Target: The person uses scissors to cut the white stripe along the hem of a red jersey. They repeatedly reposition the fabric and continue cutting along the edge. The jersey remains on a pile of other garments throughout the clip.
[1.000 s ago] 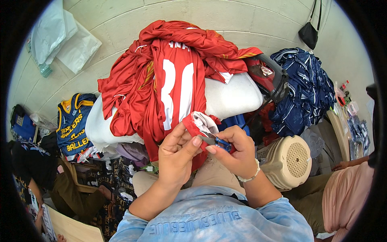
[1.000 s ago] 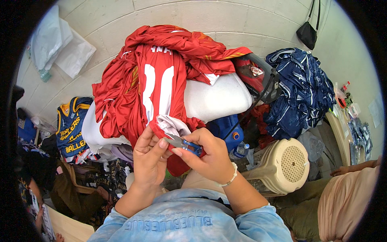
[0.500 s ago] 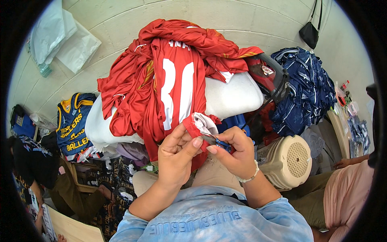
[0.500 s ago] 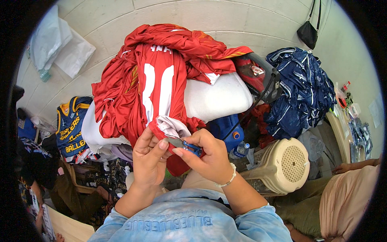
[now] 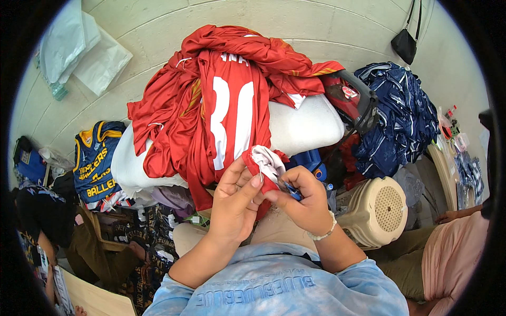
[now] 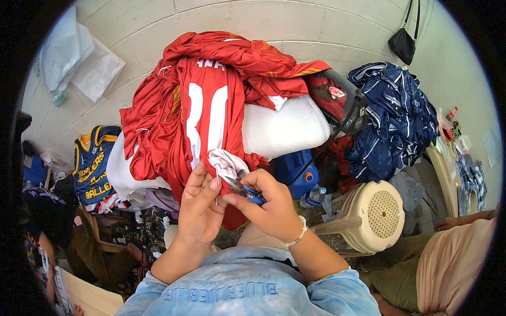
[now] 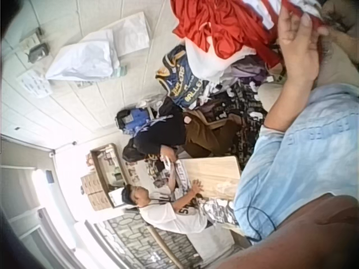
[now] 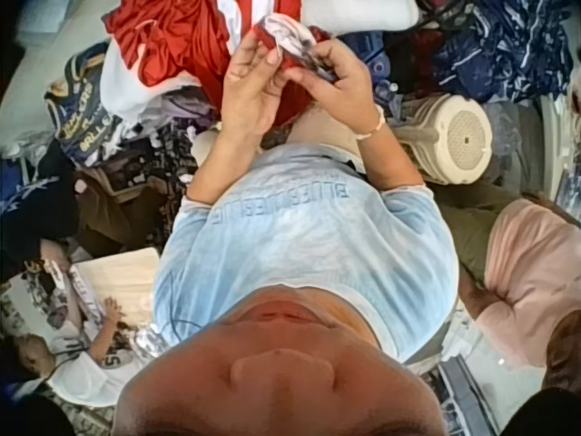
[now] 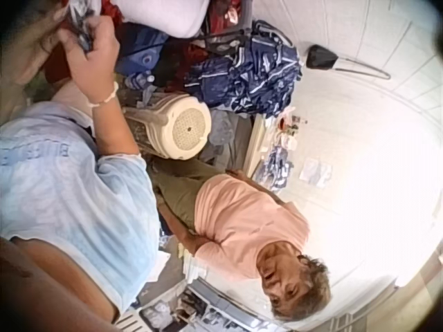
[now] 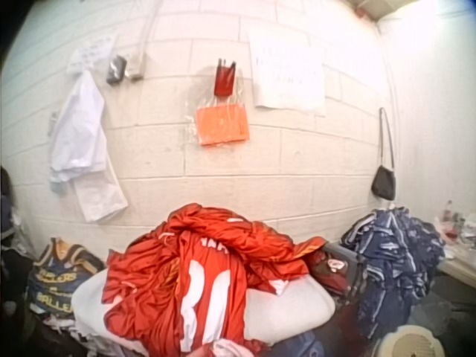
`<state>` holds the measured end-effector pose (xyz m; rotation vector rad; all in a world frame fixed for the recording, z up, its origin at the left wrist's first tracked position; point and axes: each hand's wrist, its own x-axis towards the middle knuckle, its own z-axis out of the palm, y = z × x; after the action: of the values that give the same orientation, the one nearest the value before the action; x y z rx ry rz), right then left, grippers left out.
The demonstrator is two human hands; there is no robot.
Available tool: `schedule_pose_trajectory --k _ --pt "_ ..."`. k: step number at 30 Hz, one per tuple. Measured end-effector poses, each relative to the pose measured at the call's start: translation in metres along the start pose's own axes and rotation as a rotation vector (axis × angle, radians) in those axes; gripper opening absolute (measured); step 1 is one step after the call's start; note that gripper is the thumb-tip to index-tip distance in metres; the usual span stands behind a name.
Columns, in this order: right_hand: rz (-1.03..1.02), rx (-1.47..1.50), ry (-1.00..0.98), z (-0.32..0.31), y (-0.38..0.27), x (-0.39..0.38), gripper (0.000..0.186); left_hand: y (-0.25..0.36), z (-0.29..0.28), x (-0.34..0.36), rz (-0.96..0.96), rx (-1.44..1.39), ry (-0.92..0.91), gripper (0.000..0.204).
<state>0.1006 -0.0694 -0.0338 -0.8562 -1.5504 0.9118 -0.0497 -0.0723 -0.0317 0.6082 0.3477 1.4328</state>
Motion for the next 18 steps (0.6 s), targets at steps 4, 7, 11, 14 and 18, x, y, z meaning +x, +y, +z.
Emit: schedule_pose_trajectory --k 4,7,11,14,18 --pt "-0.143 -0.233 -0.107 -0.014 -0.001 0.001 0.021 0.007 -0.006 0.005 -0.242 -0.162 -0.081 0.035" --pt "-0.151 -0.233 -0.281 -0.026 -0.003 0.003 0.019 0.008 -0.010 0.008 -0.352 -0.033 -0.005 0.033" --pt "-0.142 -0.222 -0.421 -0.038 -0.005 0.005 0.018 0.008 -0.012 0.011 -0.310 -0.058 0.028 0.019" --pt "-0.132 -0.201 -0.426 -0.044 -0.005 0.006 0.017 0.009 -0.012 0.011 -0.220 -0.067 0.038 0.023" --pt "-0.139 -0.184 -0.270 -0.039 -0.004 0.004 0.019 0.010 -0.007 0.007 -0.123 -0.052 0.035 0.040"
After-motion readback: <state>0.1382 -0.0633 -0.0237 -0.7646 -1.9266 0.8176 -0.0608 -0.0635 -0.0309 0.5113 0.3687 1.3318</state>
